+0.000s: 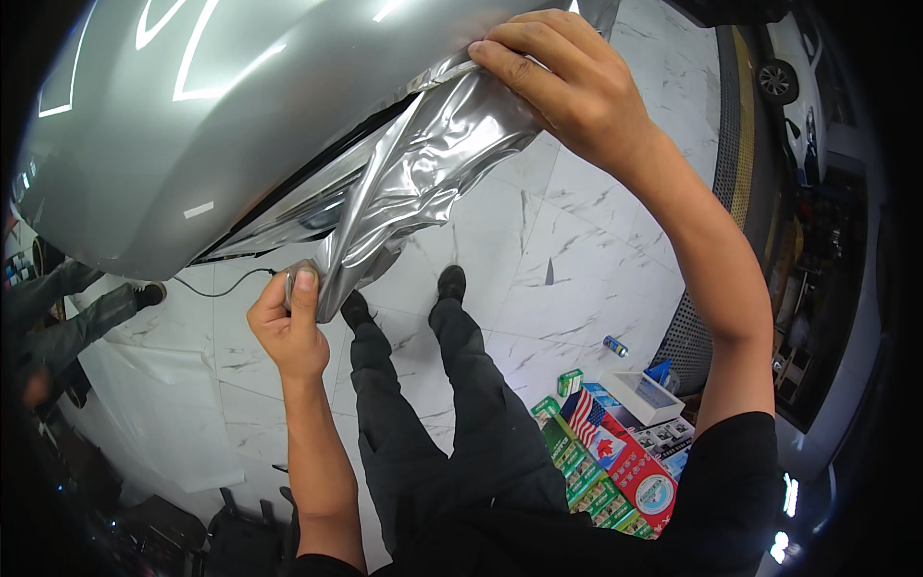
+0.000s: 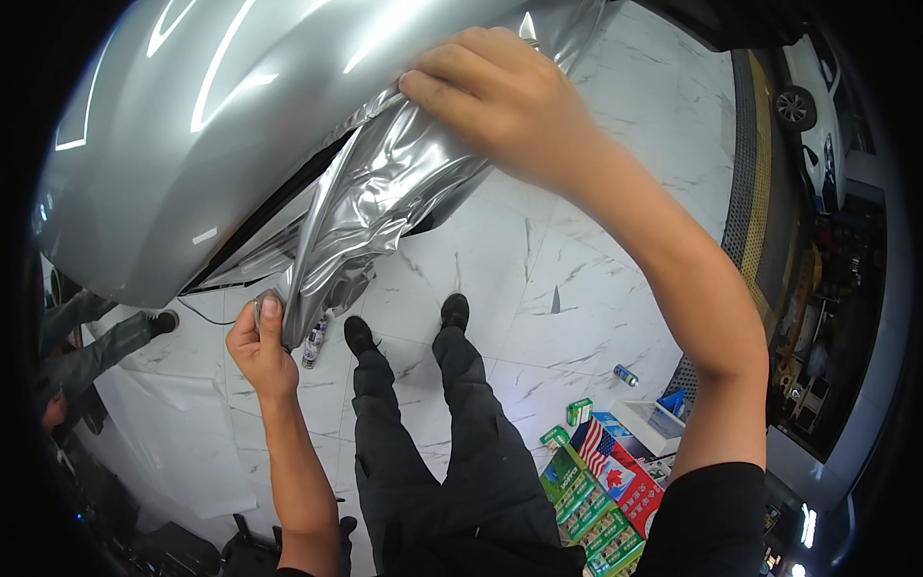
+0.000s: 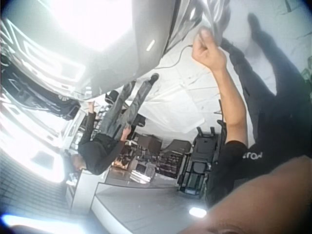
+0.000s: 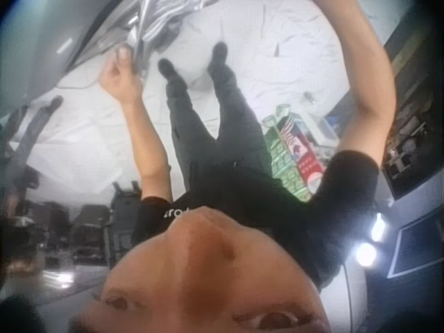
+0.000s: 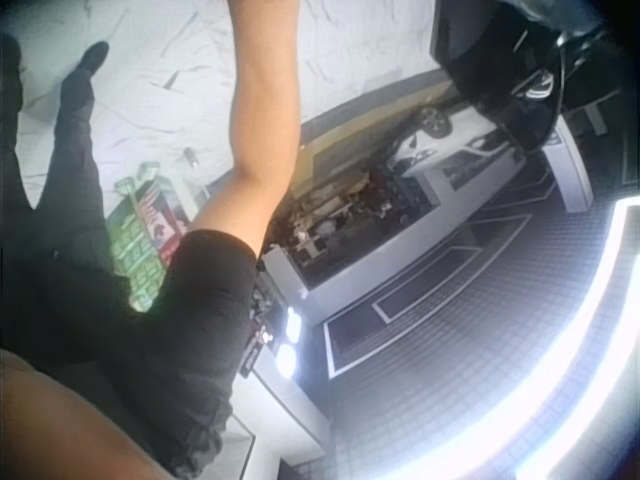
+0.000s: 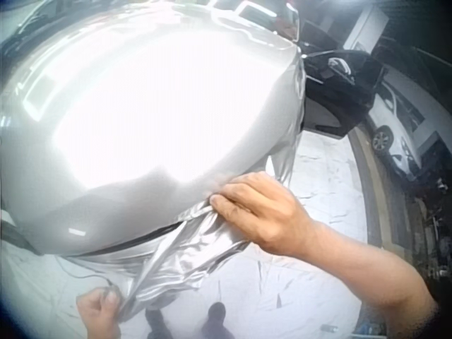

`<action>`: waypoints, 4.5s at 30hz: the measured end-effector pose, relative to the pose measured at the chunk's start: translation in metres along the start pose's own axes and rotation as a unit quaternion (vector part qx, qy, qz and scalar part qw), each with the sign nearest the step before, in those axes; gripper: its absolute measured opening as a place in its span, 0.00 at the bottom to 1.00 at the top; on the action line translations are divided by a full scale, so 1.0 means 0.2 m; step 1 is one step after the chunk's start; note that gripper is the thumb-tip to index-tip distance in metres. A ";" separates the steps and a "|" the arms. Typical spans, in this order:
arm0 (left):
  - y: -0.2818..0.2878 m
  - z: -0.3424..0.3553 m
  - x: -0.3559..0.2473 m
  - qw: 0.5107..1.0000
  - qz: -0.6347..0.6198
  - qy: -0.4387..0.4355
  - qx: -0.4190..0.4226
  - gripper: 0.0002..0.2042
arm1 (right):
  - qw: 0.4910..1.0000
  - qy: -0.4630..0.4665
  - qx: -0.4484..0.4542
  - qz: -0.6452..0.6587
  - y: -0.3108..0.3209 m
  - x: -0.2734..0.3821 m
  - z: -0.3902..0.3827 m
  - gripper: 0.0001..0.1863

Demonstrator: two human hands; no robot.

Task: The person applies a silver vinyl wrap to the front hood and bumper of a car. They smooth the material with their hands, tuck edges into crevices, and use a knife to trim excess wrap along the contours of the hood and grille.

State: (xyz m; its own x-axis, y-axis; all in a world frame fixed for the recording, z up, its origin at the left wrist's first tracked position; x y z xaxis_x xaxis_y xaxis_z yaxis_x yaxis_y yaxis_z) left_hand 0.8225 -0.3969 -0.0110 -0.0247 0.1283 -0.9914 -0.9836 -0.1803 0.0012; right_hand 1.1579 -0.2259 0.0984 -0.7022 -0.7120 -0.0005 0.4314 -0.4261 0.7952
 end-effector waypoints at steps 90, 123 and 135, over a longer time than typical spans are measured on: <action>-0.19 -0.28 -0.21 0.988 0.143 -0.033 0.055 0.08 | 0.998 0.059 -0.008 0.021 0.13 -0.76 -0.10 0.13; -1.09 0.17 -0.73 0.934 0.336 -0.067 0.104 0.28 | 0.930 -0.343 0.087 0.098 0.76 -0.85 -0.69 0.10; -1.69 0.61 -0.56 0.931 0.335 0.117 0.089 0.33 | 0.724 -0.641 0.224 0.117 1.19 -0.70 -1.41 0.13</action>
State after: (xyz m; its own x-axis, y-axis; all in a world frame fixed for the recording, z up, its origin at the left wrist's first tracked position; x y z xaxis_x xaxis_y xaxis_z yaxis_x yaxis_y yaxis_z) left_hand 1.1367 -0.2312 0.1160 -0.6235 -0.1749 -0.7620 -0.7764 0.0239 0.6298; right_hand 1.5197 -0.3848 0.1171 -0.7120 0.4916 0.5014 0.5986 0.0516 0.7994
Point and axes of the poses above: each hand's wrist, its own z-axis towards the middle knuckle, its own y-axis out of the back of the hand, x = y × z, the point moved 2 cm from there along z, towards the middle knuckle, and after that the axes turned 15 degrees about -y, right-handed, at the moved point
